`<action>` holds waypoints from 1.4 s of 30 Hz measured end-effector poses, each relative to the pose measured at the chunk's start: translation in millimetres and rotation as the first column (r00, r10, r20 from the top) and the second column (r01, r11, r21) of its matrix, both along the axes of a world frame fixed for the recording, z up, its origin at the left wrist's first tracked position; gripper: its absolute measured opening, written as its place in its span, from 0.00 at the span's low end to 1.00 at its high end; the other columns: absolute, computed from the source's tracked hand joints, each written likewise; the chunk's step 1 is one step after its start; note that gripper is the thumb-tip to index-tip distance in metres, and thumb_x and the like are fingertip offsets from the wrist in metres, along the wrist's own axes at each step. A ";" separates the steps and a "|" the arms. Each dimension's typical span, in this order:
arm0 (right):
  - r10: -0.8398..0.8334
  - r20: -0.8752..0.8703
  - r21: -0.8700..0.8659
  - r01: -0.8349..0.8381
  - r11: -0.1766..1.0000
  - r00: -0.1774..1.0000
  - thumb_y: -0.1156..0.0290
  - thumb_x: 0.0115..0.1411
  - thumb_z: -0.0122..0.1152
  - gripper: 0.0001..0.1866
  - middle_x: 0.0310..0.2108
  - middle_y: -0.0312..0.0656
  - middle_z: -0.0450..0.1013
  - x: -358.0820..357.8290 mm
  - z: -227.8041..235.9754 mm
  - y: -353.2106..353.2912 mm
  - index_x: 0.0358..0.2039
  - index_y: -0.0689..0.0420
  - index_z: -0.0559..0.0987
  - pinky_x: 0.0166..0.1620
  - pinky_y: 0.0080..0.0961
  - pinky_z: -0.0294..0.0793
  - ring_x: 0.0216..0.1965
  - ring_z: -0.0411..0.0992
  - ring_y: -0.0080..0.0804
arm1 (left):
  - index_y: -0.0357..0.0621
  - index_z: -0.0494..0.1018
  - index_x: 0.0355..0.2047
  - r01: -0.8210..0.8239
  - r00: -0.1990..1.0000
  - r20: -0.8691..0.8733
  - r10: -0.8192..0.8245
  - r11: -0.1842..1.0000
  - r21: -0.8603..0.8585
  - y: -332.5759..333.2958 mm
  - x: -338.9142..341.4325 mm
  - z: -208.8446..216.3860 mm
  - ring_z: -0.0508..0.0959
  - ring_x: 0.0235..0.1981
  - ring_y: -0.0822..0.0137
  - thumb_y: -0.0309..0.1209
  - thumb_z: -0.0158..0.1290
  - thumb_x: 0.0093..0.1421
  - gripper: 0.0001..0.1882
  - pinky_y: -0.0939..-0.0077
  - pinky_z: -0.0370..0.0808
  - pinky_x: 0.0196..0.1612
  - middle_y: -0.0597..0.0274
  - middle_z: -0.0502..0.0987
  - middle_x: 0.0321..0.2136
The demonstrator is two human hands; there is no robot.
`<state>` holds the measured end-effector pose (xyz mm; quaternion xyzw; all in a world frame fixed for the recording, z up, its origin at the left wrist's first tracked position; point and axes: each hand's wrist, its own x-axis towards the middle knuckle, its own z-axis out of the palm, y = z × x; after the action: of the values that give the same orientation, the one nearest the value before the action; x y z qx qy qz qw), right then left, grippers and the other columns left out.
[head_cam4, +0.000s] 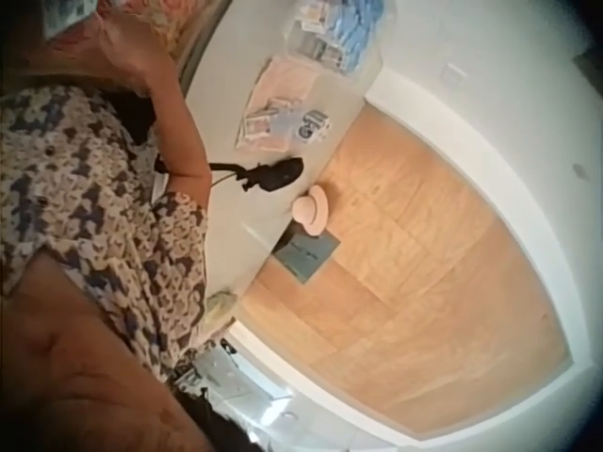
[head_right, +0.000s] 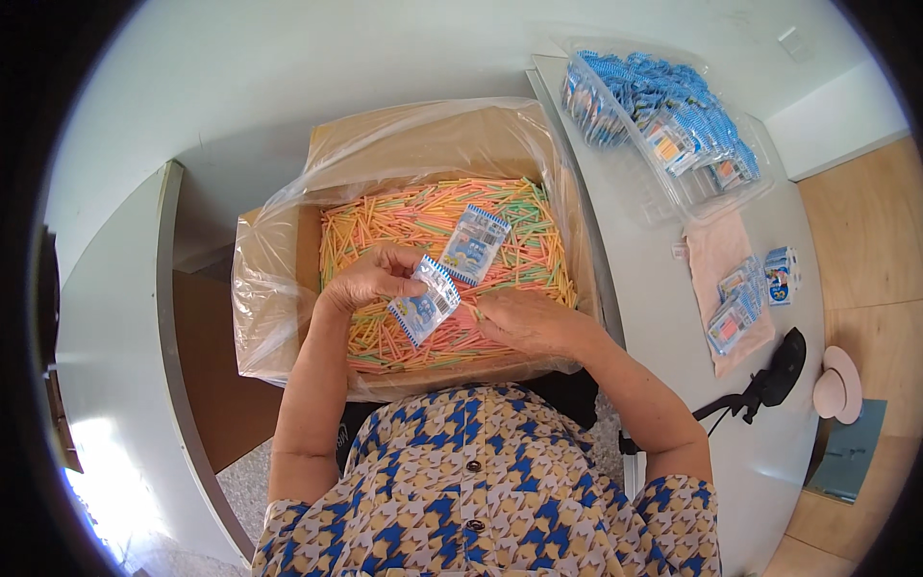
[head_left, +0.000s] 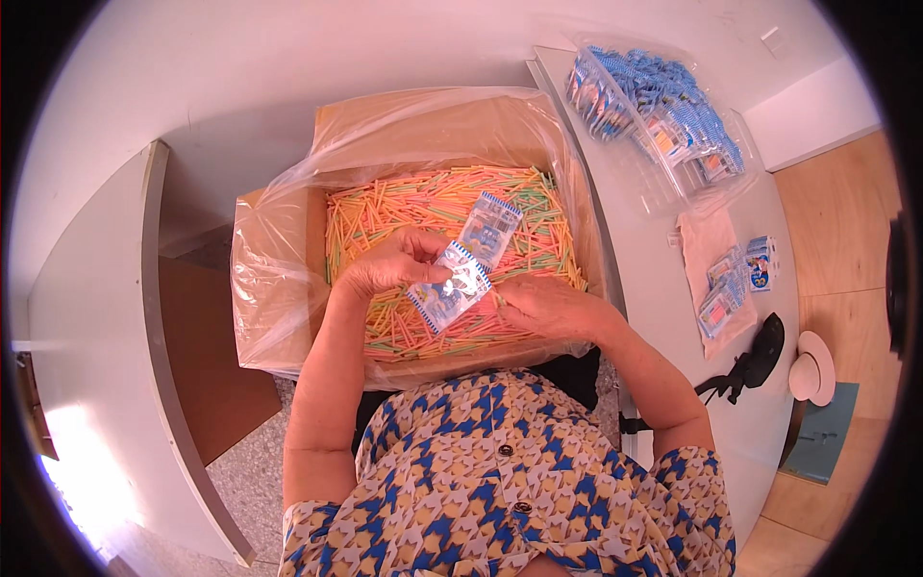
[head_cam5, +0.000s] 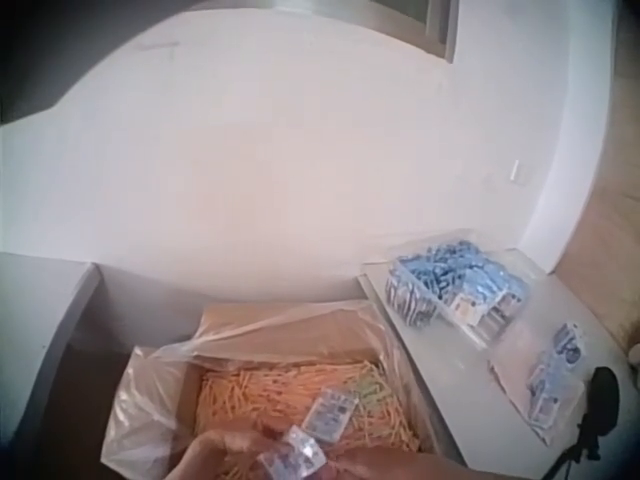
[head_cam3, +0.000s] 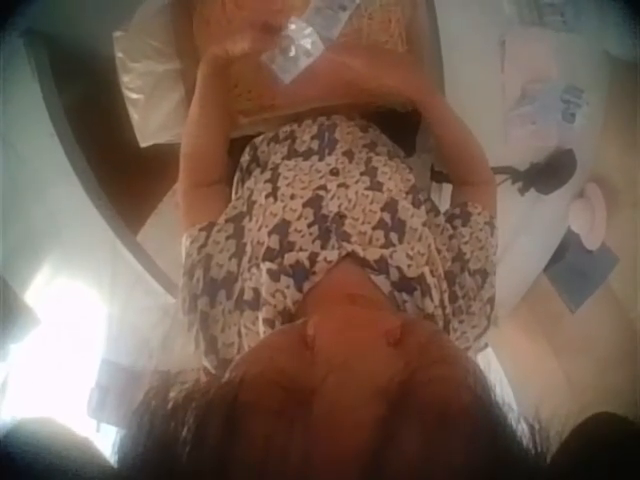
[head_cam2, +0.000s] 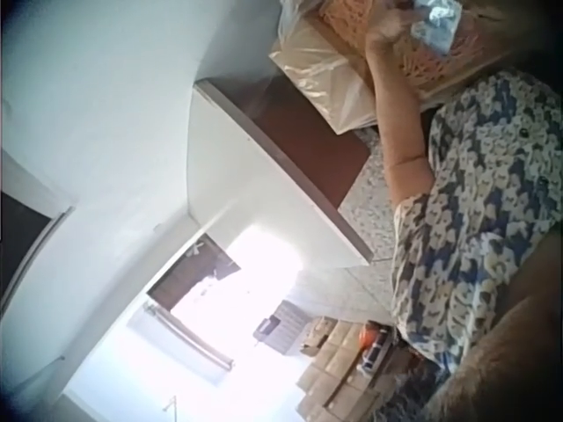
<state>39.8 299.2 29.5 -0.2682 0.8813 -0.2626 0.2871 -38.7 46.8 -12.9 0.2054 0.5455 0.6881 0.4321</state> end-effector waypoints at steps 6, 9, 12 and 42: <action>-0.202 0.229 -0.183 0.246 0.952 0.952 0.61 0.65 0.45 0.15 0.30 0.51 0.70 -4.4 -10.2 17.2 0.35 0.64 0.69 0.39 0.37 0.68 0.34 0.70 0.44 | 0.35 0.78 0.38 0.078 0.996 0.041 -0.080 0.996 0.049 -1.2 0.8 3.3 0.76 0.34 0.77 0.26 0.61 0.51 0.14 0.80 0.73 0.42 0.66 0.80 0.34; -0.211 0.198 -0.331 0.268 0.905 0.957 0.59 0.66 0.44 0.18 0.31 0.49 0.71 -7.3 -0.9 2.0 0.39 0.64 0.70 0.38 0.33 0.70 0.33 0.71 0.38 | 0.33 0.77 0.41 0.217 0.976 0.037 -0.217 0.976 -0.002 6.5 9.2 -2.1 0.76 0.37 0.75 0.25 0.62 0.50 0.16 0.79 0.73 0.43 0.63 0.80 0.36; -0.186 0.396 -0.290 0.315 0.904 0.899 0.59 0.67 0.44 0.18 0.32 0.47 0.72 -9.8 -6.7 -10.3 0.45 0.62 0.69 0.38 0.29 0.71 0.33 0.71 0.31 | 0.33 0.77 0.42 0.152 0.984 0.073 -0.160 0.983 0.104 10.2 11.4 -6.5 0.76 0.37 0.74 0.24 0.62 0.50 0.17 0.79 0.73 0.44 0.62 0.80 0.36; -0.351 0.785 -0.345 0.831 0.437 0.510 0.62 0.65 0.50 0.11 0.25 0.37 0.70 -72.8 -18.3 -14.6 0.34 0.57 0.72 0.24 0.28 0.73 0.25 0.72 0.29 | 0.38 0.76 0.39 -0.451 0.887 0.243 0.393 0.850 0.270 -11.2 -4.8 6.3 0.79 0.33 0.73 0.25 0.57 0.54 0.11 0.77 0.76 0.39 0.64 0.80 0.33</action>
<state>-33.0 284.6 11.2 0.0984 0.6020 -0.7297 0.3090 -43.5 35.7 -6.6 0.0846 0.4177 0.8609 0.2778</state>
